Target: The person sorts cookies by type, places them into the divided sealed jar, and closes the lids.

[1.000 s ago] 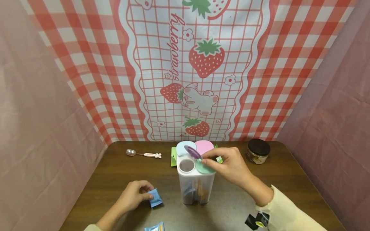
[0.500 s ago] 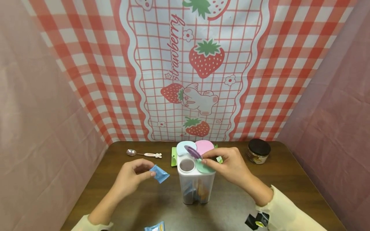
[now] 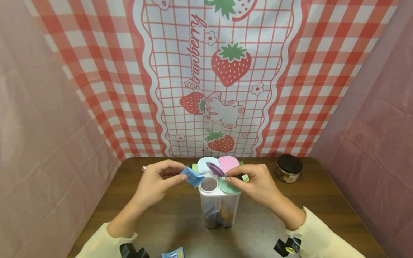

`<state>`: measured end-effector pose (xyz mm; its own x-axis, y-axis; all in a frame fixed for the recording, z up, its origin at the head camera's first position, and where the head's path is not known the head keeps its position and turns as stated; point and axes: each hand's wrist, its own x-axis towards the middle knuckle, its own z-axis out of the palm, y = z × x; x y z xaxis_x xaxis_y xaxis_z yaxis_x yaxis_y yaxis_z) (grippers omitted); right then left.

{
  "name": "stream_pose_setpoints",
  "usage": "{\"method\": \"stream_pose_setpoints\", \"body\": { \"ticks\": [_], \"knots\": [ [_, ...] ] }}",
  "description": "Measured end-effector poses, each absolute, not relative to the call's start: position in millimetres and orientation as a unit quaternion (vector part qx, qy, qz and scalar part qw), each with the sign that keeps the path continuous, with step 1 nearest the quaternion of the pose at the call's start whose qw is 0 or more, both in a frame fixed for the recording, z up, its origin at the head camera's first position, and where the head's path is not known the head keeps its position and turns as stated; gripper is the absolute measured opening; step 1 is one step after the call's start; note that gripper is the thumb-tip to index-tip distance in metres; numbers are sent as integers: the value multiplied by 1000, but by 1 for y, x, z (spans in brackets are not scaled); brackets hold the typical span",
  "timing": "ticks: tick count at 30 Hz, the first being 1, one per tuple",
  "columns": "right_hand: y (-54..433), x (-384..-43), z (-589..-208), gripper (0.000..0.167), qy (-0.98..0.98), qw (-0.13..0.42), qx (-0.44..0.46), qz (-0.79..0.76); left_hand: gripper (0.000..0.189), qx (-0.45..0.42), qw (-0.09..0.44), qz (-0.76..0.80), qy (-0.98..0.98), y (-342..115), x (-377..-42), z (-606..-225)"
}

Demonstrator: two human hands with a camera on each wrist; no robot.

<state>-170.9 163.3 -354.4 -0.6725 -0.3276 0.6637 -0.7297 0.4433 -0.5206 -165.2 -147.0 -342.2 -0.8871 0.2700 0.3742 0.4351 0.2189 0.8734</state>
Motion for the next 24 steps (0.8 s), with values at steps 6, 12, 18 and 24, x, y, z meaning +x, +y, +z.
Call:
{"method": "stream_pose_setpoints", "body": {
  "ticks": [6, 12, 18, 24],
  "knots": [
    [163, -170, -354, 13, -815, 242, 323, 416, 18, -226, 67, -579, -781, -126, -168, -339],
    [163, -170, -355, 13, -814, 245, 322, 417, 17, -235, 92, -541, -802, -113, -170, -341],
    [164, -169, -353, 14, -819, 239, 316, 415, 19, -264, 119, -486, -824, -106, -171, -343],
    [164, -170, -353, 14, -820, 237, 318, 413, 20, -294, 118, -465, -827, -103, -171, -342]
  ]
}}
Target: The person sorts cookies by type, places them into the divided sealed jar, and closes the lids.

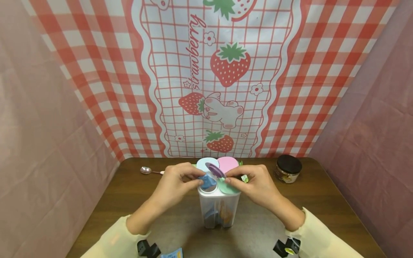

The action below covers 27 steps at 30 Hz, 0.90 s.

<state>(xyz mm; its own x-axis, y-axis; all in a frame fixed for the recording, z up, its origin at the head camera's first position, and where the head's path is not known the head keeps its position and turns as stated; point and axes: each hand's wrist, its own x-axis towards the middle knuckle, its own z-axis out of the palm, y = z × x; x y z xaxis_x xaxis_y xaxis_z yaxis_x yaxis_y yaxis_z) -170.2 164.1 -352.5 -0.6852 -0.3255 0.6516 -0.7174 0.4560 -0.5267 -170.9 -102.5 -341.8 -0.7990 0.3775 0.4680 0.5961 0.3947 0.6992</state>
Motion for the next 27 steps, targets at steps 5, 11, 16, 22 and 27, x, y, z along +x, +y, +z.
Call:
{"method": "stream_pose_setpoints", "body": {
  "ticks": [5, 11, 16, 22, 27],
  "knots": [
    [164, -171, -353, 14, -820, 238, 320, 411, 18, -293, 99, -439, -843, -101, -171, -339],
    [163, -172, -353, 14, -814, 234, 325, 420, 16, -300, 82, -383, -870, -97, -173, -336],
    [163, -171, -353, 14, -817, 231, 325, 418, 22, -308, 82, -355, -879, -96, -173, -335],
    [163, -171, -353, 14, -818, 232, 323, 416, 11, -330, 72, -342, -877, -96, -173, -335],
    [164, -172, -354, 14, -815, 237, 326, 416, 8, -352, 61, -326, -876, -97, -173, -337]
  ]
}}
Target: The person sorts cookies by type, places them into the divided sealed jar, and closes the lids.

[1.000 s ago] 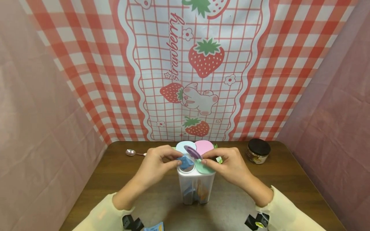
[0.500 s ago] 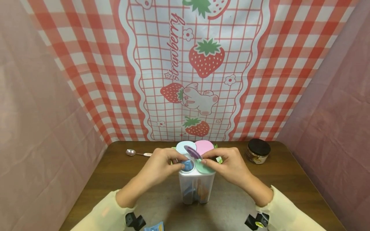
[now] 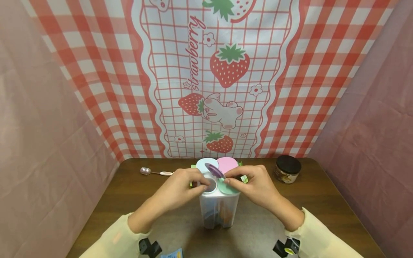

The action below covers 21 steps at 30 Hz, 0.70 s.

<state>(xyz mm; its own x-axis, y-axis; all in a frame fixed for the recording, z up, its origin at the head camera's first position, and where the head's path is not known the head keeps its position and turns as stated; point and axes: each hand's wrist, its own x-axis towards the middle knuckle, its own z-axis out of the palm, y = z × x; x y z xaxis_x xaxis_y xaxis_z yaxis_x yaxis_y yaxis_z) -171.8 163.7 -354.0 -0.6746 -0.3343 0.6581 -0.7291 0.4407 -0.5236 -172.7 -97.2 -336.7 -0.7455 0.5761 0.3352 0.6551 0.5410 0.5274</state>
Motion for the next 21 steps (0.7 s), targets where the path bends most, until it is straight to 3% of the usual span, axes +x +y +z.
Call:
{"method": "stream_pose_setpoints", "body": {
  "ticks": [9, 14, 21],
  "knots": [
    [164, -171, -354, 14, -818, 233, 320, 418, 21, -335, 24, -381, -862, -108, -166, -340],
    [164, -171, -355, 13, -816, 239, 320, 418, 31, -314, 37, -420, -851, -124, -161, -349],
    [163, -171, -354, 13, -817, 239, 316, 418, 30, -289, 29, -429, -855, -153, -155, -376]
  ]
}}
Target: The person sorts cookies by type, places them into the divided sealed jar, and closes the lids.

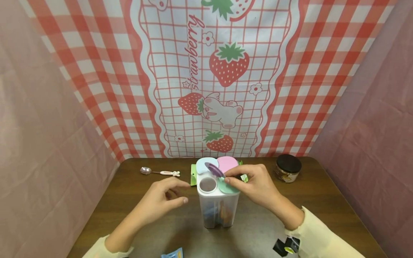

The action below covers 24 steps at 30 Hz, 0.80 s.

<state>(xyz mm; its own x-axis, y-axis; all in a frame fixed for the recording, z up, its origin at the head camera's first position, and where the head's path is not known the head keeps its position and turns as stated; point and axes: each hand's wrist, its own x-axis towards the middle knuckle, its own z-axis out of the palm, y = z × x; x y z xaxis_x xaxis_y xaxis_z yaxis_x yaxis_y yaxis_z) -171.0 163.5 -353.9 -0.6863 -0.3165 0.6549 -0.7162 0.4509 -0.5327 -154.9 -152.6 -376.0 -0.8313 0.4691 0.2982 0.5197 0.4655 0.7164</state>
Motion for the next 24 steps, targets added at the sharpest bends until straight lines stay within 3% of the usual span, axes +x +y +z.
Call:
{"method": "stream_pose_setpoints", "body": {
  "ticks": [13, 24],
  "knots": [
    [163, -171, -351, 16, -821, 236, 320, 409, 37, -309, -47, -465, -828, -197, -129, -459],
    [163, -172, -350, 16, -818, 243, 327, 407, 50, -323, -118, -478, -808, -211, -119, -507]
  ]
}}
